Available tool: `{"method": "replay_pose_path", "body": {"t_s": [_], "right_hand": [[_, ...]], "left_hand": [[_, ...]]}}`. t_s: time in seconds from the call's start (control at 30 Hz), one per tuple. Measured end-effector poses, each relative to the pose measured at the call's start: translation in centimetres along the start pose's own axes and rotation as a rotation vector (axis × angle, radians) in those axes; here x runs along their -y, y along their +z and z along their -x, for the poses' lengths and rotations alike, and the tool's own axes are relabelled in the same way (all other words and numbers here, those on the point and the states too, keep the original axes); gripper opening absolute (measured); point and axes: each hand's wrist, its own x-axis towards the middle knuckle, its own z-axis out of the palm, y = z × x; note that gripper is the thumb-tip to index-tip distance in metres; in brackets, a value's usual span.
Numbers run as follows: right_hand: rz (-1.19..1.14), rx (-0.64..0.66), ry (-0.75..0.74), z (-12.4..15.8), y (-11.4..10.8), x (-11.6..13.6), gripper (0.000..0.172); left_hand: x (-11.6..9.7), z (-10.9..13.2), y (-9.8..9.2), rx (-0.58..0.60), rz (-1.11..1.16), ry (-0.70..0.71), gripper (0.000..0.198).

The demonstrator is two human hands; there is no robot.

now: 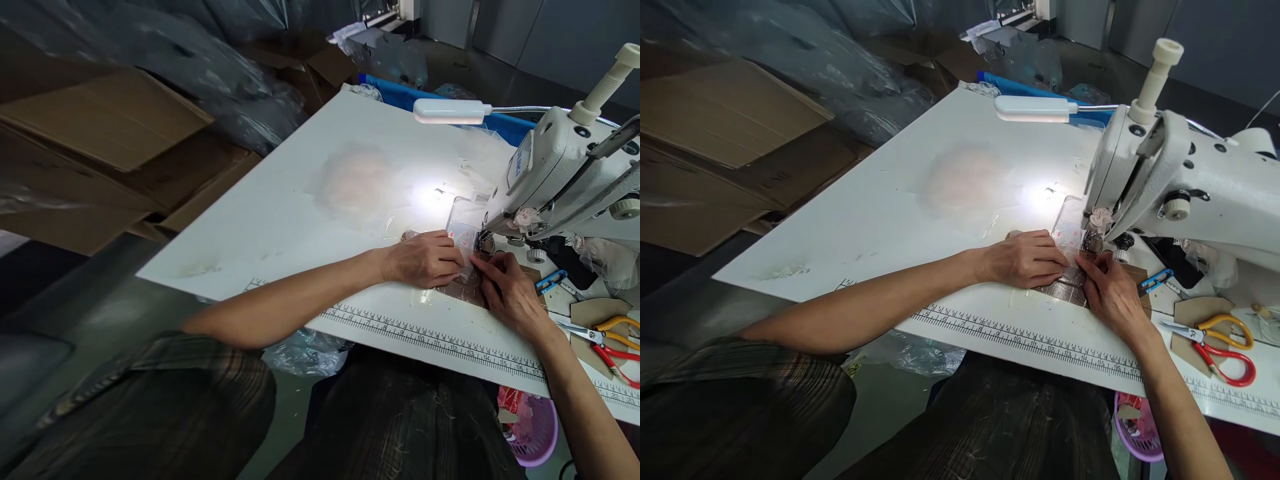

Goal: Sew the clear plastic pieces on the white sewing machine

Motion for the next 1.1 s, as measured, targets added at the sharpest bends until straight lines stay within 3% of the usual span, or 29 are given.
{"method": "replay_pose_path", "body": {"t_s": [0.1,0.33,0.57,0.87,1.1], "right_hand": [[-0.085,-0.051,0.029,0.2,0.0,0.1,0.041],[-0.191,-0.063,0.09,0.8,-0.3,0.6,0.039],[-0.15,-0.034,0.058,0.7,-0.2,0.7,0.041],[-0.132,-0.012,0.046,0.8,-0.5,1.1,0.043],[-0.068,0.007,-0.023,0.9,-0.4,1.6,0.039]], "left_hand": [[0.0,0.0,-0.1,-0.043,-0.017,0.027,0.029],[-0.1,-0.1,-0.3,0.05,0.023,-0.018,0.024],[0.0,0.2,0.0,-0.048,-0.034,0.058,0.025],[0.0,0.2,-0.2,-0.077,-0.046,0.078,0.025],[-0.2,0.1,-0.3,0.0,-0.026,0.021,0.022]]}}
